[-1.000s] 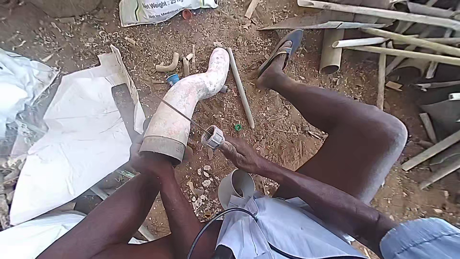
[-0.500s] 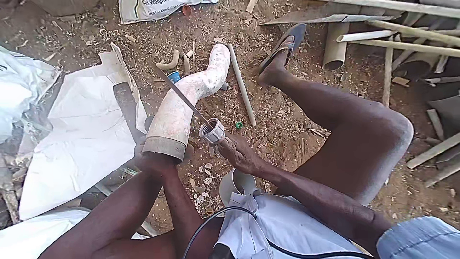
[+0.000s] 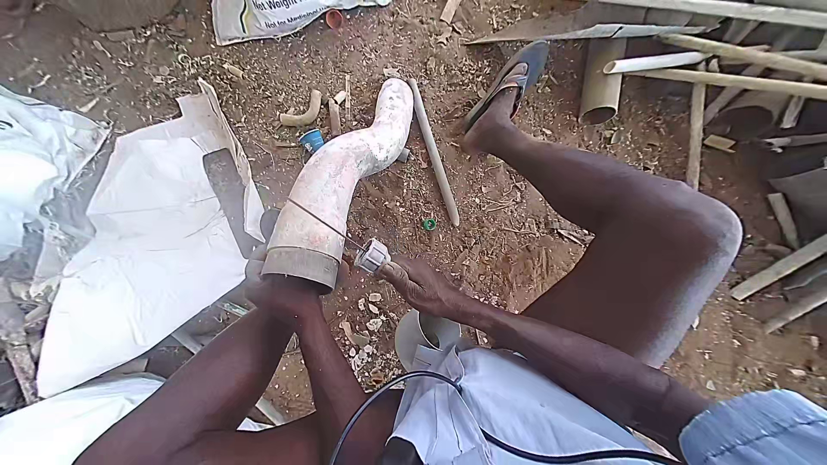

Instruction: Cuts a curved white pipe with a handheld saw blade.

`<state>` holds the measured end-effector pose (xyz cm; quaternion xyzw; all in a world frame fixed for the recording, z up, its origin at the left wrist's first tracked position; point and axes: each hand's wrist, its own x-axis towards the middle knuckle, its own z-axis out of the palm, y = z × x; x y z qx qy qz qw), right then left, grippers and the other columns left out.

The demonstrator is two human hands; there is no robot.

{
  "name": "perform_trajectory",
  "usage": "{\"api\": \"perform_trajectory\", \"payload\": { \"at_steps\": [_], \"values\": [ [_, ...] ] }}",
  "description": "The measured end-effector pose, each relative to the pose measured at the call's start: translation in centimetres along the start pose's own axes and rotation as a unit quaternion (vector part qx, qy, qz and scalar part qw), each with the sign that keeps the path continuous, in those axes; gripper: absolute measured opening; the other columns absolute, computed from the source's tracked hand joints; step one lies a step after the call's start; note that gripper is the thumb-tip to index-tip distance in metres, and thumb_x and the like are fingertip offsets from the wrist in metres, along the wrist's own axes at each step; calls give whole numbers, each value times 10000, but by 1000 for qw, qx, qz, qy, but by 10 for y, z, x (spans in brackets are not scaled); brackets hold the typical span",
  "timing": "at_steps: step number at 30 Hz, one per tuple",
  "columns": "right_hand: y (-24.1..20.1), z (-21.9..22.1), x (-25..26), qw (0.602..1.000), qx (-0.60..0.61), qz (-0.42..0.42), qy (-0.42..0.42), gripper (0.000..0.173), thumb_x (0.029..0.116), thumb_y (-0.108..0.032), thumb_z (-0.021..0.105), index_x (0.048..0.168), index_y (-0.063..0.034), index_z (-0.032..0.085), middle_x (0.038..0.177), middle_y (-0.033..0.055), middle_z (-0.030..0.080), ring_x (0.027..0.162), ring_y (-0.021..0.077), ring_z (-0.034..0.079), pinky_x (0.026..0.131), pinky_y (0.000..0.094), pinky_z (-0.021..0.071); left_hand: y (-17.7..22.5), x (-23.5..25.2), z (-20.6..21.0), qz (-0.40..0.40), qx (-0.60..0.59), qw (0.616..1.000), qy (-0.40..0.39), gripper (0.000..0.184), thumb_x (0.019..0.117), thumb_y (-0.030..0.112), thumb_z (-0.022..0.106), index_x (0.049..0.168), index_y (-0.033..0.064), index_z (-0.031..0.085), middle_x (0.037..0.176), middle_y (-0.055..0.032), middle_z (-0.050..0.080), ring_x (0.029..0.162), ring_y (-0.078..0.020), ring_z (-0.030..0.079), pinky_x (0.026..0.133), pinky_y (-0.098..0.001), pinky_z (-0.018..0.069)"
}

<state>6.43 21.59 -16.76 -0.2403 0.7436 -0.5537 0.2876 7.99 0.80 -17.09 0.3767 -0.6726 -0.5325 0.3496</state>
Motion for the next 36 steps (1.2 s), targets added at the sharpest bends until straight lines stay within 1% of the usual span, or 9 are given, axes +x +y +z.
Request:
{"api": "perform_trajectory", "payload": {
  "at_steps": [3, 10, 14, 17, 20, 23, 28, 31, 36],
  "values": [
    [7, -2, -6, 995, 13, 77, -59, 476, 1117, -366, 295, 977, -67, 638, 698, -51, 450, 609, 48, 451, 599, 261, 407, -6, 3, 2, 10, -24, 1000, -8, 177, 1009, 73, 505, 995, -11, 660, 832, -12, 679, 791, -69, 686, 769, -292, 589],
    [-28, -14, -3, 993, 63, -64, 76, 515, 1109, -422, 294, 933, -53, 608, 632, -71, 423, 546, -2, 422, 523, 182, 384, -4, 5, -2, 36, -11, 999, -26, 165, 1010, 72, 503, 980, -3, 647, 820, 16, 674, 769, -39, 678, 751, -259, 585],
    [15, 6, -8, 996, 23, 74, -38, 463, 1109, -357, 331, 917, -48, 617, 693, -27, 462, 626, 69, 468, 619, 286, 419, -9, -1, -1, 40, -19, 999, -26, 172, 1007, 59, 514, 1006, -19, 668, 860, -2, 697, 814, -52, 690, 791, -277, 588],
    [12, 1, -15, 993, 51, 91, -51, 455, 1114, -368, 306, 954, -85, 624, 691, -73, 430, 599, 17, 428, 594, 217, 393, -15, -1, -6, 60, -6, 998, -24, 169, 1006, 57, 537, 1031, -34, 677, 890, -11, 710, 841, -51, 696, 819, -274, 587],
    [-9, -16, -9, 993, 118, 16, 7, 471, 1110, -381, 312, 988, -62, 636, 650, -91, 406, 548, -13, 391, 534, 173, 361, -9, 7, 3, 63, -14, 998, -25, 144, 987, 46, 535, 1011, -28, 657, 847, 6, 687, 796, -42, 683, 779, -264, 585],
    [-17, -5, -5, 990, 128, -39, 48, 532, 1097, -496, 285, 887, -94, 563, 614, -92, 393, 526, -15, 391, 503, 168, 354, -13, 4, -6, 55, 7, 998, -21, 130, 993, 75, 558, 1000, -11, 655, 830, 13, 682, 775, -40, 682, 759, -266, 587],
    [28, 10, -11, 993, 48, 87, -57, 491, 1108, -401, 295, 977, -68, 632, 689, -62, 436, 596, 42, 436, 598, 257, 408, -11, 2, 3, 14, -54, 998, -8, 188, 1010, 47, 484, 1017, -31, 655, 853, -26, 688, 809, -84, 691, 787, -303, 588],
    [12, 5, -21, 996, 66, 47, -34, 481, 1114, -376, 304, 1016, -49, 644, 708, -61, 454, 620, 16, 444, 613, 215, 408, -12, 2, -6, 15, -35, 999, -22, 137, 1007, 54, 516, 989, -4, 639, 824, 1, 668, 788, -71, 678, 761, -292, 585],
    [-16, -6, 0, 992, 82, -87, 50, 584, 1099, -514, 279, 897, -57, 580, 623, -67, 428, 550, -2, 431, 525, 186, 387, -10, 5, -2, 20, -10, 1000, -11, 147, 1009, 73, 522, 1004, -2, 648, 840, -4, 679, 796, -65, 686, 769, -287, 588]
  ]
}}
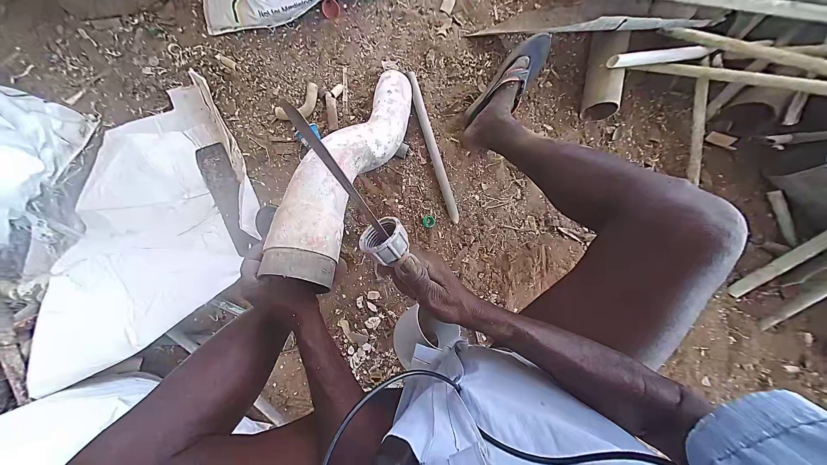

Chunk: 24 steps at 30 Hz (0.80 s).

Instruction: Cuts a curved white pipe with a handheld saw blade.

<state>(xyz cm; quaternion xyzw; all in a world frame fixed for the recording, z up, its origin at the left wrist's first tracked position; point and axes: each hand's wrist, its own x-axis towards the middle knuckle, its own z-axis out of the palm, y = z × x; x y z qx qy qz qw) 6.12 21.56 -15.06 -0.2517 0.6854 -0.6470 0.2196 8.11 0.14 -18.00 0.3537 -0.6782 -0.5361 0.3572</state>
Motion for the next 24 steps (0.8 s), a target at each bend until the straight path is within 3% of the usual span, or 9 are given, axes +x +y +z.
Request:
{"api": "perform_trajectory", "payload": {
  "at_steps": [3, 6, 8, 10, 13, 15, 18, 21, 24],
  "values": [
    [37, 2, -10, 987, -64, 109, -96, 484, 1107, -376, 317, 915, -41, 610, 677, -43, 442, 606, 42, 454, 591, 252, 406, 1, -1, 4, -17, -29, 999, 4, 158, 1012, 53, 498, 982, 4, 645, 829, -5, 672, 791, -74, 681, 759, -293, 584],
    [46, -5, -17, 977, -82, 160, -112, 474, 1109, -362, 315, 948, -40, 624, 710, -28, 458, 638, 68, 464, 631, 281, 420, -1, 0, 5, -46, -28, 998, 32, 190, 1030, 71, 476, 987, -6, 644, 820, -21, 663, 780, -85, 677, 752, -295, 581],
    [35, -1, -26, 986, -57, 134, -78, 457, 1108, -361, 333, 933, -54, 622, 688, -55, 443, 609, 27, 443, 597, 232, 398, 6, -2, 2, -79, -11, 996, 43, 212, 1053, 90, 448, 972, -4, 620, 798, -35, 635, 751, -103, 658, 717, -306, 562],
    [17, -12, -9, 997, -55, 41, -46, 489, 1110, -384, 330, 921, -38, 620, 668, -63, 447, 594, -6, 442, 577, 190, 395, 10, 4, 13, -84, -33, 994, 54, 217, 1050, 81, 426, 995, -11, 615, 807, -42, 646, 754, -111, 671, 723, -309, 579],
    [0, -3, 2, 994, -79, -75, -6, 567, 1111, -428, 300, 900, -4, 611, 650, -8, 501, 591, 26, 505, 552, 206, 433, 12, 1, 6, -115, -15, 992, 46, 251, 1079, 124, 397, 1088, -19, 603, 900, -79, 649, 835, -146, 668, 784, -348, 566],
    [22, -1, 4, 993, -109, -6, -53, 519, 1108, -373, 335, 927, 2, 644, 685, 22, 535, 624, 88, 536, 590, 284, 452, 15, 0, 12, -115, 1, 992, 61, 223, 1062, 117, 441, 1043, -11, 623, 872, -70, 651, 816, -140, 664, 765, -346, 557],
    [50, 1, -1, 978, -124, 124, -110, 483, 1105, -361, 327, 941, -20, 626, 690, 12, 486, 630, 126, 502, 616, 345, 434, 9, 0, 11, -100, -10, 994, 49, 212, 1051, 103, 462, 1048, -15, 638, 864, -58, 658, 803, -119, 678, 762, -326, 581],
    [41, 2, -16, 984, -108, 105, -96, 492, 1111, -378, 327, 939, -23, 621, 683, 0, 476, 616, 101, 489, 601, 306, 422, 11, -3, 7, -118, -1, 991, 59, 254, 1068, 130, 446, 985, 4, 650, 825, -60, 659, 779, -142, 669, 730, -347, 560],
    [12, -4, -1, 993, -108, -30, -43, 522, 1110, -392, 331, 902, -12, 622, 650, 6, 508, 597, 72, 523, 559, 264, 433, 16, 0, 11, -103, -26, 993, 49, 260, 1071, 125, 409, 978, 16, 626, 794, -33, 646, 741, -118, 669, 702, -326, 575]
  ]
}}
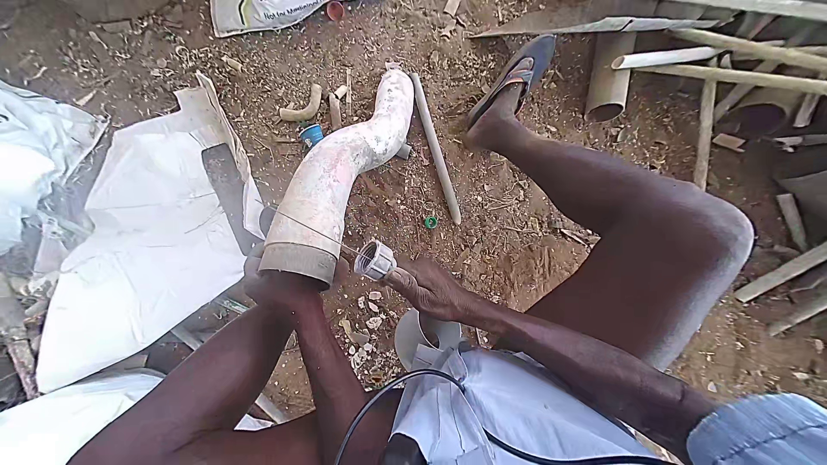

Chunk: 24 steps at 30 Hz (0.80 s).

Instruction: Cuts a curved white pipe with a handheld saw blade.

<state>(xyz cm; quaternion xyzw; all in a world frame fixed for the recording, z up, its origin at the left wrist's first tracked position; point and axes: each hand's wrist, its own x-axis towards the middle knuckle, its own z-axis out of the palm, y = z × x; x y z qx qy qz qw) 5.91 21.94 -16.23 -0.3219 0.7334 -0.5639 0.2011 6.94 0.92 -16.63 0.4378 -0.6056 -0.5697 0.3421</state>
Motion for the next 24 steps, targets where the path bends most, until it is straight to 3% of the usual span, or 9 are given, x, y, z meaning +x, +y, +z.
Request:
{"api": "perform_trajectory", "payload": {
  "at_steps": [3, 5, 7, 9, 13, 15, 20, 22, 24],
  "values": [
    [-7, 2, 8, 1000, -17, -18, 12, 517, 1103, -398, 351, 901, -8, 623, 647, 26, 533, 596, 101, 555, 547, 292, 455, -3, 0, 1, 32, 17, 999, -4, 209, 1048, 106, 466, 970, 20, 639, 796, -17, 648, 752, -95, 667, 725, -311, 572],
    [11, 8, -1, 989, -14, 130, -70, 464, 1110, -377, 351, 936, -32, 608, 688, 6, 491, 627, 112, 513, 600, 325, 434, -3, -1, 0, 31, -5, 999, 8, 227, 1040, 87, 463, 931, 5, 644, 764, -38, 644, 723, -118, 659, 693, -332, 564],
    [18, 2, -4, 973, -17, 210, -89, 480, 1114, -378, 329, 983, -19, 620, 734, 28, 504, 668, 138, 515, 648, 352, 442, -6, 4, 3, 28, -38, 999, -4, 239, 1048, 94, 429, 937, 14, 624, 771, -36, 641, 734, -122, 666, 700, -339, 577],
    [12, -1, -15, 978, -20, 192, -74, 500, 1112, -399, 330, 976, -26, 634, 717, 23, 512, 651, 124, 519, 627, 336, 444, -10, 0, -1, 11, -9, 1000, 7, 218, 1054, 107, 461, 957, 13, 632, 803, -49, 648, 761, -139, 664, 719, -351, 565],
    [-17, -8, 1, 1000, 10, 27, 4, 512, 1105, -416, 342, 928, -27, 624, 646, -22, 489, 588, 50, 505, 556, 248, 427, 1, 0, 3, 66, 38, 997, -16, 193, 1036, 105, 479, 948, 28, 633, 805, -8, 658, 769, -90, 679, 743, -316, 582],
    [-22, -5, 8, 999, 21, -14, 21, 532, 1105, -441, 329, 903, -32, 604, 630, -31, 480, 571, 29, 499, 533, 223, 424, -2, -2, -3, 82, 64, 994, -31, 175, 1028, 126, 512, 957, 45, 650, 811, 6, 668, 775, -74, 680, 744, -312, 580],
    [13, 0, -4, 982, -18, 165, -92, 481, 1111, -371, 323, 970, -21, 622, 725, 19, 498, 661, 120, 508, 636, 329, 432, -8, 0, 0, 123, 37, 990, -61, 208, 1025, 93, 510, 1045, -18, 684, 917, -21, 714, 859, -56, 693, 828, -276, 578],
    [10, 4, -15, 985, -3, 159, -73, 474, 1108, -369, 328, 964, -31, 627, 713, -1, 488, 644, 91, 496, 620, 296, 429, -13, -3, -7, 144, 64, 986, -58, 202, 1022, 90, 528, 1048, -18, 696, 941, -24, 721, 883, -50, 692, 845, -270, 572],
    [1, -3, -9, 995, 16, 97, -29, 468, 1106, -367, 334, 914, -37, 606, 675, -27, 460, 608, 52, 473, 585, 254, 409, -8, 1, 1, 157, 80, 983, -52, 198, 1009, 84, 535, 1041, -17, 701, 935, -27, 724, 874, -45, 693, 834, -262, 571]
  ]
}}
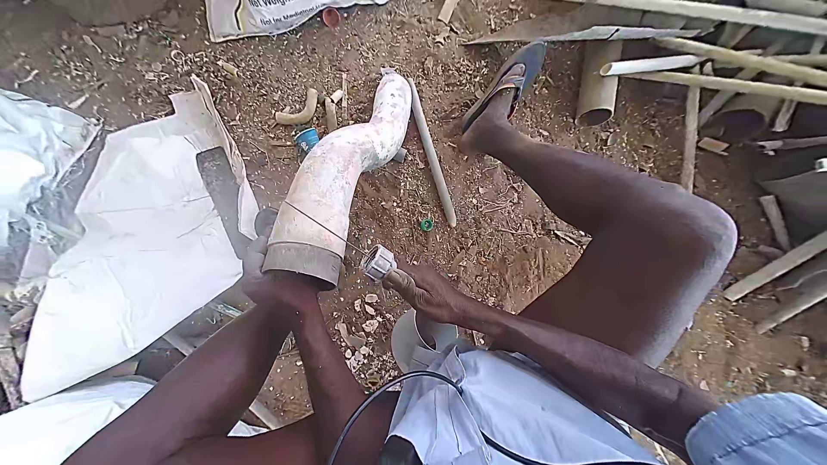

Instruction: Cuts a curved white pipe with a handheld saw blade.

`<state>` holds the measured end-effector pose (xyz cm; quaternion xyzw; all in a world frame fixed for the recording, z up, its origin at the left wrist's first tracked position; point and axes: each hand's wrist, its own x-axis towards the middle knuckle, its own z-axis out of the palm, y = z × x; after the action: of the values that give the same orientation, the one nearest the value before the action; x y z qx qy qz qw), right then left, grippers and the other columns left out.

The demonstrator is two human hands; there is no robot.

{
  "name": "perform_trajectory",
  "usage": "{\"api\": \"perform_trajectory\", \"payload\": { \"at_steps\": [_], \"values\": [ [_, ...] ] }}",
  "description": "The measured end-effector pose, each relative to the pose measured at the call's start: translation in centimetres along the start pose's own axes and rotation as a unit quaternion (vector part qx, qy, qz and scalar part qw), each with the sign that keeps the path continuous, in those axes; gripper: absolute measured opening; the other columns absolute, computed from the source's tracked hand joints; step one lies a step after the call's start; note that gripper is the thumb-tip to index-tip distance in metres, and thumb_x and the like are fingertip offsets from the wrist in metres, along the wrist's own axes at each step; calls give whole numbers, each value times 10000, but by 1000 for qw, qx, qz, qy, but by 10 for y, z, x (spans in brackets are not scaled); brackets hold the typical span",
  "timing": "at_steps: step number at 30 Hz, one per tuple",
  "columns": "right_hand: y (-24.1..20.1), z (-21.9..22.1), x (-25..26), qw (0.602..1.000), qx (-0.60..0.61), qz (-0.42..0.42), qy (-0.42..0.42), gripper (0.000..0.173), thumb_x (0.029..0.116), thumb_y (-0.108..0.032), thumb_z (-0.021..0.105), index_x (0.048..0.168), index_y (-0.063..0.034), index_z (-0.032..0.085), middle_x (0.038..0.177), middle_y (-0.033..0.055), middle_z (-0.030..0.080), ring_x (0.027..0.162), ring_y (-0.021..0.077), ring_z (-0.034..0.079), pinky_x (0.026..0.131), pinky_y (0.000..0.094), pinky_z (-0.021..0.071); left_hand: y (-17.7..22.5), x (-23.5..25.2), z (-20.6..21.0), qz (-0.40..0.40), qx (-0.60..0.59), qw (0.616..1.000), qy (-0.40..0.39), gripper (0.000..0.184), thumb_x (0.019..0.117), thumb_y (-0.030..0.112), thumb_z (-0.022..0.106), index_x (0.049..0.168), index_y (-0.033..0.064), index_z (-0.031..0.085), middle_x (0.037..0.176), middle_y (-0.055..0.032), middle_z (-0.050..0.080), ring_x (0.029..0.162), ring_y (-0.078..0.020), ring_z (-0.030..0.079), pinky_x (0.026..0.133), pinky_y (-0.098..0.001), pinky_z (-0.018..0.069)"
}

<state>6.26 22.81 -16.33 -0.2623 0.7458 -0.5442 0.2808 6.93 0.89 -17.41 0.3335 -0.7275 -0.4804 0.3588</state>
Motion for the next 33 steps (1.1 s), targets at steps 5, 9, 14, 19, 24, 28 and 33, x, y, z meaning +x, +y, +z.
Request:
{"api": "perform_trajectory", "payload": {
  "at_steps": [5, 9, 14, 19, 24, 28, 33],
  "values": [
    [-15, 4, 6, 992, -25, -107, 58, 547, 1109, -420, 317, 902, -10, 615, 637, -2, 499, 577, 53, 510, 543, 238, 428, -2, -2, -4, -17, -9, 1000, -23, 189, 1019, 119, 551, 1057, 1, 693, 920, -10, 712, 860, -51, 689, 823, -272, 574],
    [28, 8, -2, 989, -69, 124, -50, 520, 1105, -417, 296, 935, -30, 599, 716, 34, 500, 663, 161, 530, 638, 382, 447, -9, 2, 0, -34, -98, 995, -3, 220, 1019, 53, 478, 1024, -22, 685, 910, -30, 717, 862, -83, 699, 828, -302, 583],
    [-6, -6, -2, 998, -16, -45, 38, 523, 1108, -393, 304, 910, -25, 619, 652, -41, 459, 590, 20, 466, 565, 214, 402, -8, 1, -2, 24, 7, 1000, -18, 179, 1000, 92, 569, 1046, -32, 689, 927, -18, 711, 866, -26, 682, 840, -245, 564],
    [13, 19, -1, 1000, -18, 6, -6, 510, 1104, -389, 321, 908, -16, 608, 685, 10, 492, 629, 100, 511, 598, 306, 429, -4, -4, -7, -9, 1, 1000, -20, 186, 1011, 106, 556, 1056, 3, 704, 955, -12, 724, 891, -42, 691, 852, -267, 567],
    [24, 21, -19, 998, 6, 59, 13, 521, 1106, -393, 305, 937, -22, 631, 687, -14, 479, 628, 71, 489, 614, 273, 427, -12, -7, -14, -5, 17, 999, -33, 169, 1006, 119, 575, 1047, 6, 693, 938, -3, 709, 878, -31, 683, 848, -258, 565],
    [-13, 6, -5, 992, 14, -103, 68, 557, 1111, -414, 293, 876, -13, 602, 647, -27, 470, 602, 11, 482, 571, 194, 411, -17, -1, -13, 31, 37, 998, -38, 193, 1003, 136, 582, 1061, -11, 694, 939, -16, 720, 873, -28, 688, 836, -244, 564],
    [30, 18, -5, 996, -21, 70, -54, 494, 1106, -373, 320, 906, -19, 601, 688, 7, 479, 625, 112, 495, 604, 325, 426, -7, -5, -9, -27, -51, 997, -47, 170, 1016, 86, 542, 1050, 7, 689, 943, 4, 722, 897, -53, 698, 858, -277, 583]
  ]
}}
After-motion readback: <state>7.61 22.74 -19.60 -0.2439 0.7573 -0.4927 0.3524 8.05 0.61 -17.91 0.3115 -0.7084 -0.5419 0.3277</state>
